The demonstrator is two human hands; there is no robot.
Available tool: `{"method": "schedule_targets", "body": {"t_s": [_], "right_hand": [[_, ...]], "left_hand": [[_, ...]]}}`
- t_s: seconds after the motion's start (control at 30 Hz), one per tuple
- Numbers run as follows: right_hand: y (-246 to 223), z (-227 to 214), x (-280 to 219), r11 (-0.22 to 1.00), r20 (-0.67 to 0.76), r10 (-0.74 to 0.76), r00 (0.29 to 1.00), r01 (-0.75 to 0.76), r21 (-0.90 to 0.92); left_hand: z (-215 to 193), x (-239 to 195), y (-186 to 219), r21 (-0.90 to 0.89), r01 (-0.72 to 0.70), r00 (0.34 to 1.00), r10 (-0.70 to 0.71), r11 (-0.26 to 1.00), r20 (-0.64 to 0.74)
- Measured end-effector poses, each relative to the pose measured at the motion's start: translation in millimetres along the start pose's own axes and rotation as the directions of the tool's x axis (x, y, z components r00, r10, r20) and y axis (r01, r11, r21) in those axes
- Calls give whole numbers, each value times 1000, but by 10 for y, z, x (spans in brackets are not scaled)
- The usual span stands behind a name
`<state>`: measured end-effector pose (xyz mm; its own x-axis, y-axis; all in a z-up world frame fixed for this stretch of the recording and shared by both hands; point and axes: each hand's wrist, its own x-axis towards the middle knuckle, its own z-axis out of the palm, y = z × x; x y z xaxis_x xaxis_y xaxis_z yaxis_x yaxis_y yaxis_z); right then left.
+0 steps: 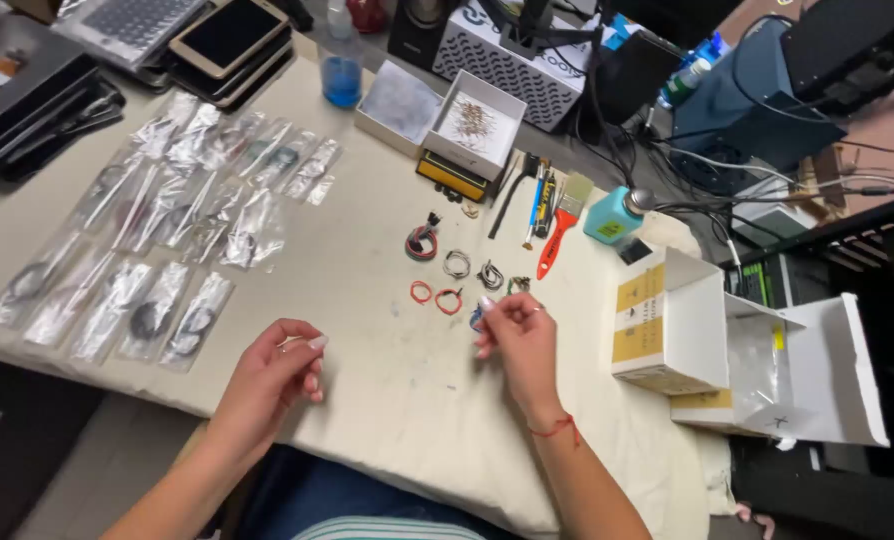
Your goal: The person places small coiled cables into clear plastic bags one by one. They pick up each cable, insert it into a bag, and set the packaged item aside on the table. The process is repeated for several cables of different colors.
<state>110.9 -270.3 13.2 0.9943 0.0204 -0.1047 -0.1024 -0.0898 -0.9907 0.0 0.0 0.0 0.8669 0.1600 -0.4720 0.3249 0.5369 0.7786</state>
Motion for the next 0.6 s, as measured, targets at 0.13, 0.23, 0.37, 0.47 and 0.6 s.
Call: {"method": "schedule_targets", "body": {"t_s": [0.13,0.23,0.37,0.47,0.6], "right_hand": [[-36,-693,-20,998,-238,-51,970,55,6],[-54,-1446,50,968,-419,-246,874,243,-62],[-350,-2436,103,941,-599,-280,750,339,-15],[-523,-2890,101,949,-561,-313,766,223,-225],[-671,-3243,185,836,-292,8,956,-166,-523]], "left_hand": [[334,190,-137,127,-35,995,23,991,94],[670,211,-141,255,-109,966,41,961,256],[1039,260,-257,290,-131,927,14,948,374],[1269,307,-374,344,-78,908,-75,936,411],[1462,521,-787,344,-118,770,-133,931,624]]}}
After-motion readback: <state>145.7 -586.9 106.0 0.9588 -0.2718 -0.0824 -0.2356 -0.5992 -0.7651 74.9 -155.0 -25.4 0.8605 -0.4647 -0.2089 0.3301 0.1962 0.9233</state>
